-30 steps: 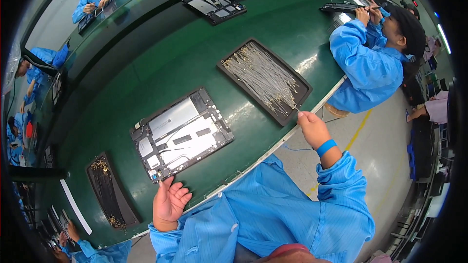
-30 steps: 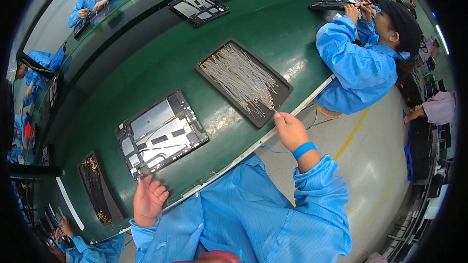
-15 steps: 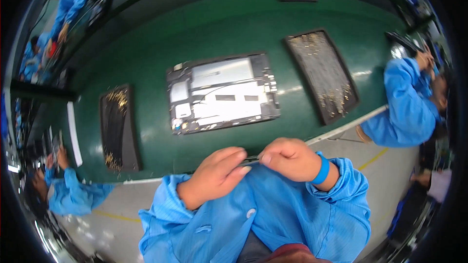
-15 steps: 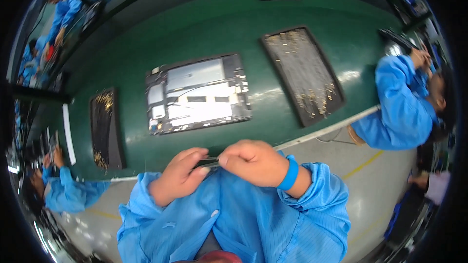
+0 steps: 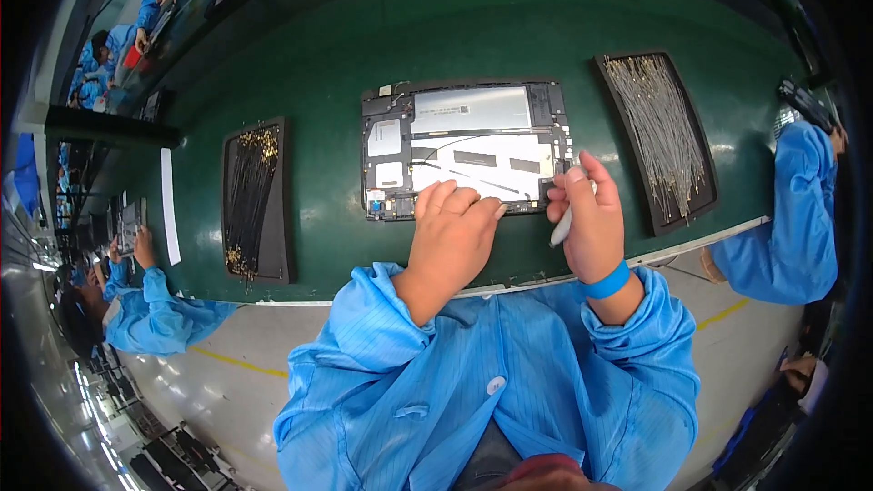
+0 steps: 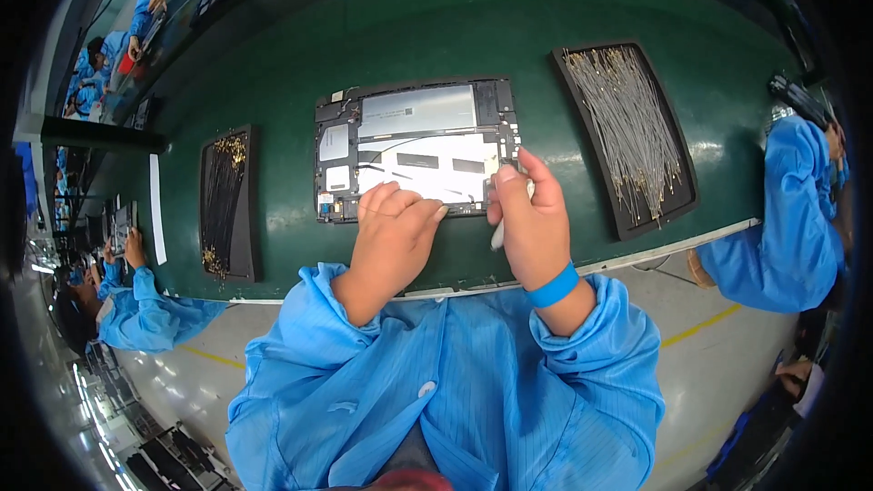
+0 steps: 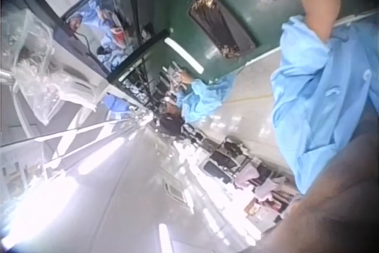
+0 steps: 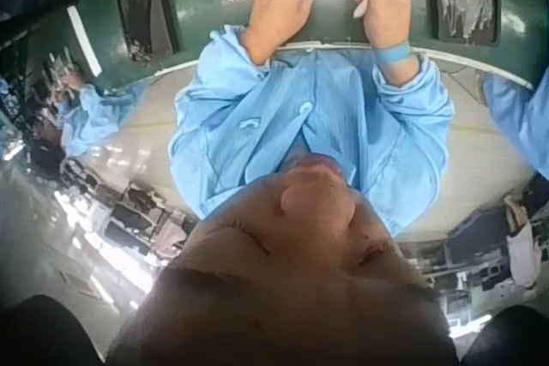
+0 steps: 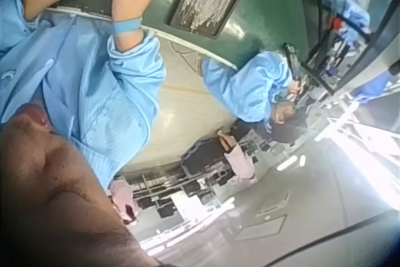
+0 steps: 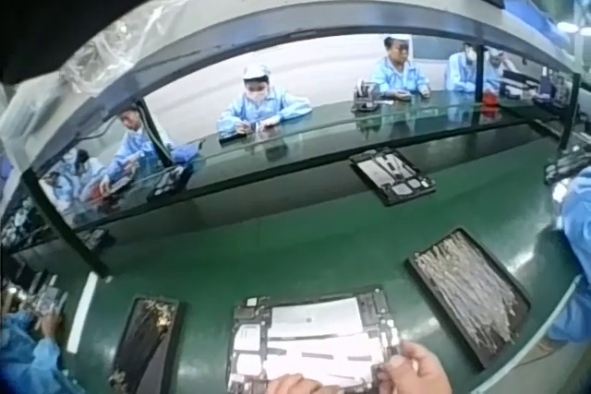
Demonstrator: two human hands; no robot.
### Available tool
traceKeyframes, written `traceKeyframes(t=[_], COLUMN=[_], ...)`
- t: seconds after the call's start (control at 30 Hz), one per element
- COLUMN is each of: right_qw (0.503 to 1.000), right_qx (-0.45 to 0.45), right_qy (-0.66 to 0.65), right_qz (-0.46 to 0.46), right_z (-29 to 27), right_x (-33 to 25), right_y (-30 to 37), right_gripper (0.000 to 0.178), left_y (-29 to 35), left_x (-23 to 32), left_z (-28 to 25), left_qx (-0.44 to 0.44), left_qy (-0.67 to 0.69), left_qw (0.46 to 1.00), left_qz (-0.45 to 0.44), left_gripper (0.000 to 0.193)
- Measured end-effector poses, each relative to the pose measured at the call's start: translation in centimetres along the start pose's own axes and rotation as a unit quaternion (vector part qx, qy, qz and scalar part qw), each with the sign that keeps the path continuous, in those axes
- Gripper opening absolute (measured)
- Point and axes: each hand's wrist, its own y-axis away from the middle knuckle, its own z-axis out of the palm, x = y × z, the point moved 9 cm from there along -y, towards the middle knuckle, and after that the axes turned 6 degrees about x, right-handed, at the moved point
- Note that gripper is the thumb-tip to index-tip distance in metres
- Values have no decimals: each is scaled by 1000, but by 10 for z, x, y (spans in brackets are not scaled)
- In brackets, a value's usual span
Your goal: The person assembles internal components into a tablet housing and connects ribbon cables to the electronic device. This is done using tweezers and a precision pick to manipulate the small parts.
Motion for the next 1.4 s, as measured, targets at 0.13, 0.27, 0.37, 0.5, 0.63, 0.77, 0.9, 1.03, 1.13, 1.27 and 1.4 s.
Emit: traceKeyframes(t=[0.13, 0.27, 0.37, 0.5, 0.63, 0.77, 0.9, 1.03, 1.13, 1.27, 1.4], right_qw=[990, 948, 937, 930, 921, 920, 921, 921, 909, 903, 888], right_qx=[-20, -23, -35, -39, -26, -29, -32, -41, -50, -88, -104], right_qy=[22, 110, 113, 118, 128, 129, 134, 144, 155, 172, 206], right_qz=[-138, -297, -328, -346, -366, -369, -365, -359, -385, -384, -398], right_z=[3, 5, 7, 8, 8, 8, 9, 12, 14, 23, 29], right_x=[-5, -10, -13, -14, -15, -13, -15, -16, -20, -25, -25], right_y=[0, 5, 8, 9, 9, 9, 10, 11, 14, 17, 19], right_gripper=[34, 30, 28, 27, 26, 26, 25, 24, 24, 23, 21], left_y=[0, -2, -3, -3, -4, -4, -4, -3, -3, 0, 6], left_x=[0, 0, 4, 5, 4, 4, 4, 3, 3, 5, 2], left_z=[0, 2, 4, 2, 3, 2, 2, 3, 3, 0, 9], left_qx=[4, -7, -13, -1, -15, -7, -13, -16, -11, -2, -37], left_qy=[1, -3, -22, -48, -43, -44, -37, -35, -31, -42, -69], left_qw=[1000, 1000, 1000, 999, 999, 999, 999, 999, 999, 999, 995], left_qz=[-4, -1, 1, 12, 7, 12, 7, 5, 7, 23, 57], left_gripper=[10, 10, 11, 11, 11, 10, 11, 11, 11, 16, 28])
